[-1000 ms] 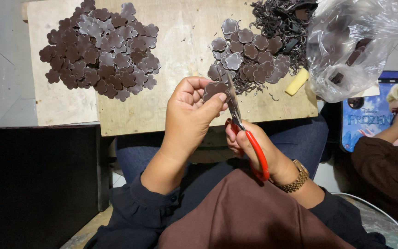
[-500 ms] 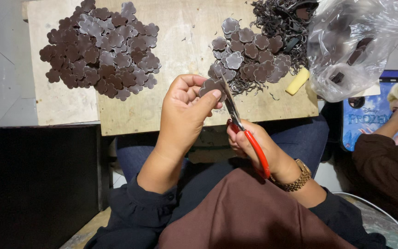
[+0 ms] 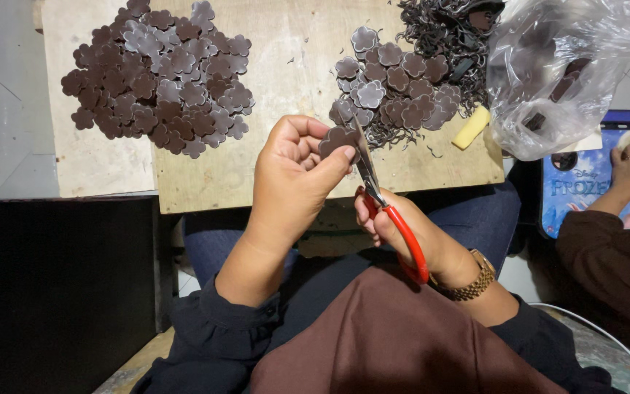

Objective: The person sits on the floor and uses red-handled scissors to trim the edges of small dark flower-shaped craft pieces. The person picks up each piece, trims its perimeter, and places the finished piece into a growing pile on the wooden board.

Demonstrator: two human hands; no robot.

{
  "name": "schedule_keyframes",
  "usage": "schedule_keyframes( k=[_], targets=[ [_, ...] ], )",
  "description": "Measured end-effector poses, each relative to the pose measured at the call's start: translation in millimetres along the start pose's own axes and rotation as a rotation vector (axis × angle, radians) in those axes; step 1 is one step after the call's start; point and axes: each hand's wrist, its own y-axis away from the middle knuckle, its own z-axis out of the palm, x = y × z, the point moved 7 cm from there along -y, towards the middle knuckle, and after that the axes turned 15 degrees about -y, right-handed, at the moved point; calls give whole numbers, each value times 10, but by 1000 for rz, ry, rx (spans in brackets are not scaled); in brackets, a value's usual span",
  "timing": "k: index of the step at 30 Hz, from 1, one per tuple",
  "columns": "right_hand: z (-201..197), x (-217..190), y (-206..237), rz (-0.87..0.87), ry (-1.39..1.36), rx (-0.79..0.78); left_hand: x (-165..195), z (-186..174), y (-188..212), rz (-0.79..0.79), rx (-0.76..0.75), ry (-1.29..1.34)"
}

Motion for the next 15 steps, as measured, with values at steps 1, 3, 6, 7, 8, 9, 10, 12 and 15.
schedule_keyframes(
  k=[1,3,6,7,8,9,10,12,15],
  targets=[
    [-6,6,0,2,-7,1,3,0,1,1,1,-6],
    [-17,22,2,7,-22,4,19,1,3,21,2,-17],
    [-25,75,3,30,-164,24,21,0,-7,28,1,-18],
    [-23,82,7,22,-163,23,14,0,-7,26,0,-16],
    [-24,82,6,13,-162,22,6,0,-15,15,-5,3],
    [-25,82,8,5,-160,20,-4,-2,-23,4,-9,22],
    [-30,89,12,12,-167,26,-12,-4,-28,-6,-13,42],
    [-38,100,19,26,-181,36,-22,-12,-35,-19,-20,61],
    [-40,95,17,33,-175,43,-35,-18,-33,-38,-19,72]
  ],
)
